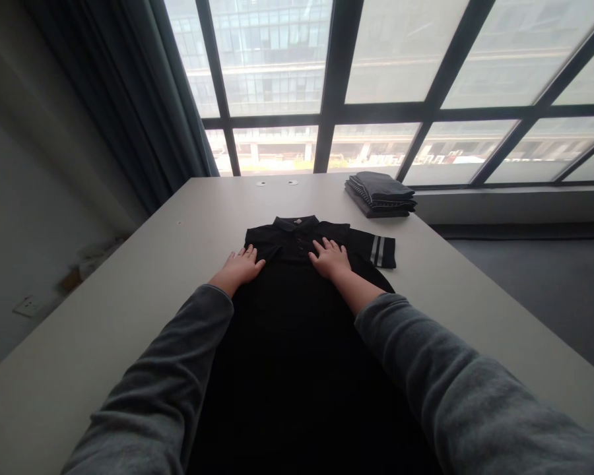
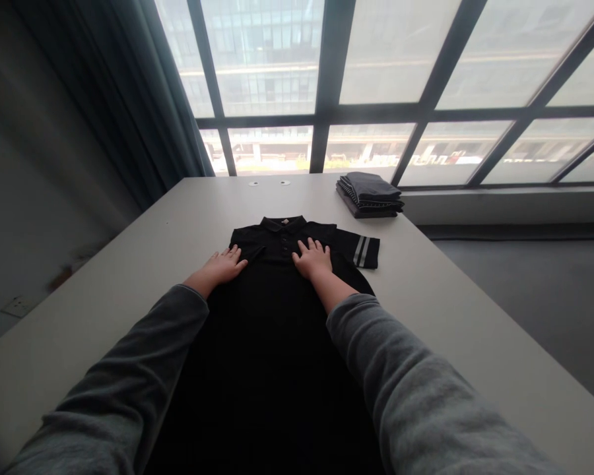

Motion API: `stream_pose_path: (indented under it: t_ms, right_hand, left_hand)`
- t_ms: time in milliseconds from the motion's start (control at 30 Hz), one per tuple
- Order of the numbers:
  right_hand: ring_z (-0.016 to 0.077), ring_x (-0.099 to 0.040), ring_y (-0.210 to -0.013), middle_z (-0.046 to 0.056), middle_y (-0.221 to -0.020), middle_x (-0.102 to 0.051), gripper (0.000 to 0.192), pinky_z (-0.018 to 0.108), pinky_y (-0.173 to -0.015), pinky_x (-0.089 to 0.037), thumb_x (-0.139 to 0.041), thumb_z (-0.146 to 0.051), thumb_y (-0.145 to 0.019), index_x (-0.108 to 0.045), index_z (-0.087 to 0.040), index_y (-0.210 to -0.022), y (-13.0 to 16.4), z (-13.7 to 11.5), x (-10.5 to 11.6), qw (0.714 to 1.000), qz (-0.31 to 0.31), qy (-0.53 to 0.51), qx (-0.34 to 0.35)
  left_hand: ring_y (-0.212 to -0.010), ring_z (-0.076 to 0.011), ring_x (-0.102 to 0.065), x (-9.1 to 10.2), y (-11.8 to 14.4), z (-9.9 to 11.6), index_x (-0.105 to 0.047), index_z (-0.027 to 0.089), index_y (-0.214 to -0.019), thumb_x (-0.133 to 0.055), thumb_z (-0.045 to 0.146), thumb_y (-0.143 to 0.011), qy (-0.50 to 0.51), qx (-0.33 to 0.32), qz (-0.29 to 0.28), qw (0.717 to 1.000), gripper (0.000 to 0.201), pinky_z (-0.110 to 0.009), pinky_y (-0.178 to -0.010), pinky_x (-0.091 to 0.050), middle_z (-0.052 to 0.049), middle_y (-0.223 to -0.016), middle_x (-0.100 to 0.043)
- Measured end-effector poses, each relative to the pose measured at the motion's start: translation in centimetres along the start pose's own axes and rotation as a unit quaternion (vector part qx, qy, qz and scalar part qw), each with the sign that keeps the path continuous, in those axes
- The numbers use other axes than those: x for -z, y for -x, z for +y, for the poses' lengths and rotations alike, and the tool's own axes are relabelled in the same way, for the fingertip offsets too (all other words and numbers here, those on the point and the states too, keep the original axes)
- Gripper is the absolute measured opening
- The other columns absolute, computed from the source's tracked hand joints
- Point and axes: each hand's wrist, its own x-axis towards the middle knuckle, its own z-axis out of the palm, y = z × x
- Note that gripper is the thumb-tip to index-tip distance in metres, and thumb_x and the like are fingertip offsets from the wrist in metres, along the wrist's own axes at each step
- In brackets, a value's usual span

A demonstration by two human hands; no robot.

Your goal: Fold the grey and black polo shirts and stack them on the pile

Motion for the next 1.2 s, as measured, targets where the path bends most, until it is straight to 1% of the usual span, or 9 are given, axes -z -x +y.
stream_pose_path:
  t_ms: [100, 200, 267, 433, 633, 700, 800, 1033, 1200]
  right_hand:
    - [0.0325, -0.02, -0.164, 0.01, -0.179, -0.022, 0.069, 0.057, -0.13, -0.015, -0.032, -0.059, -0.109, -0.033, -0.028, -0.17, 0.1, 0.0, 0.1, 1.0, 0.001, -0.005, 0.001]
    - [0.0324, -0.02, -0.164, 0.01, -0.179, -0.022, 0.069, 0.057, -0.13, -0.015, -0.033, -0.059, -0.109, -0.034, -0.028, -0.17, 0.0, 0.0, 0.2, 1.0, 0.007, -0.014, 0.001]
    - [0.0322, -0.019, -0.164, 0.01, -0.179, -0.022, 0.069, 0.057, -0.13, -0.014, -0.033, -0.06, -0.108, -0.034, -0.029, -0.17, 0.0, 0.1, 0.2, 1.0, 0.005, -0.019, -0.001]
    - [0.0334, -0.019, -0.164, 0.01, -0.179, -0.022, 0.069, 0.057, -0.13, -0.014, -0.033, -0.06, -0.108, -0.035, -0.029, -0.17, 0.0, 0.1, 0.2, 1.0, 0.004, -0.025, 0.004]
    - [0.0335, -0.018, -0.164, 0.011, -0.179, -0.021, 0.069, 0.058, -0.13, -0.013, -0.032, -0.059, -0.108, -0.034, -0.028, -0.17, 0.2, 0.1, 0.4, 0.999, 0.005, -0.031, 0.005]
    - [0.0335, -0.018, -0.164, 0.011, -0.179, -0.022, 0.069, 0.058, -0.13, -0.013, -0.033, -0.059, -0.108, -0.035, -0.028, -0.17, 0.2, 0.2, 0.5, 0.999, 0.005, -0.035, 0.005]
    - [0.0338, -0.019, -0.164, 0.011, -0.179, -0.022, 0.069, 0.058, -0.13, -0.013, -0.033, -0.058, -0.108, -0.035, -0.027, -0.17, 0.3, 0.2, 0.6, 0.999, 0.006, -0.04, 0.009]
    - [0.0341, -0.018, -0.164, 0.011, -0.179, -0.021, 0.069, 0.059, -0.13, -0.012, -0.032, -0.059, -0.108, -0.035, -0.027, -0.17, 0.2, 0.1, 0.5, 0.999, 0.006, -0.038, 0.009]
    - [0.034, -0.019, -0.164, 0.011, -0.179, -0.022, 0.069, 0.059, -0.13, -0.012, -0.033, -0.059, -0.108, -0.035, -0.027, -0.17, 0.3, 0.0, 0.5, 0.999, 0.008, -0.039, 0.011]
  left_hand:
    - [-0.159, -0.0381, -0.034, 1.4, -2.5, 1.8, -0.047, 0.013, -0.162, -0.032, 0.06, -0.105, -0.007, 0.033, 0.01, 0.999, 0.076, -0.06, -0.129, -0.021, -0.021, -0.17, -0.038]
    - [-0.161, -0.0368, -0.03, 2.0, -5.1, 3.8, -0.038, 0.002, -0.164, -0.027, 0.056, -0.105, -0.002, 0.075, 0.036, 0.997, 0.081, -0.053, -0.129, -0.026, -0.027, -0.171, -0.032]
    - [-0.162, -0.0367, -0.027, 1.8, -6.4, 4.6, -0.032, -0.001, -0.166, -0.025, 0.054, -0.105, 0.007, 0.108, 0.039, 0.993, 0.083, -0.051, -0.128, -0.029, -0.028, -0.173, -0.026]
    - [-0.164, -0.0376, -0.02, 0.4, -7.8, 4.4, -0.024, 0.012, -0.172, -0.022, 0.059, -0.103, 0.021, 0.144, 0.039, 0.989, 0.083, -0.056, -0.129, -0.026, -0.019, -0.178, -0.017]
    - [-0.161, -0.0468, -0.024, 1.1, -9.9, 4.5, -0.033, 0.019, -0.17, -0.029, 0.06, -0.101, 0.008, 0.135, 0.036, 0.99, 0.081, -0.074, -0.123, -0.022, -0.021, -0.175, -0.029]
    - [-0.164, -0.0416, -0.019, 1.4, -10.7, 5.1, -0.031, 0.019, -0.17, -0.027, 0.058, -0.102, 0.003, 0.108, 0.048, 0.993, 0.079, -0.07, -0.126, -0.018, -0.018, -0.175, -0.029]
    - [-0.164, -0.0337, -0.023, 1.3, -11.6, 5.5, -0.03, 0.018, -0.171, -0.022, 0.057, -0.103, 0.01, 0.081, 0.045, 0.996, 0.078, -0.058, -0.129, -0.023, -0.014, -0.177, -0.026]
    - [-0.163, -0.0376, -0.024, 0.9, -13.5, 4.9, -0.03, 0.03, -0.171, -0.02, 0.06, -0.103, 0.034, 0.124, 0.031, 0.991, 0.075, -0.062, -0.127, -0.026, -0.007, -0.179, -0.021]
    - [-0.16, -0.0415, -0.029, 0.9, -14.7, 5.1, -0.034, 0.034, -0.169, -0.022, 0.063, -0.101, 0.045, 0.154, 0.041, 0.986, 0.074, -0.068, -0.12, -0.032, -0.008, -0.179, -0.025]
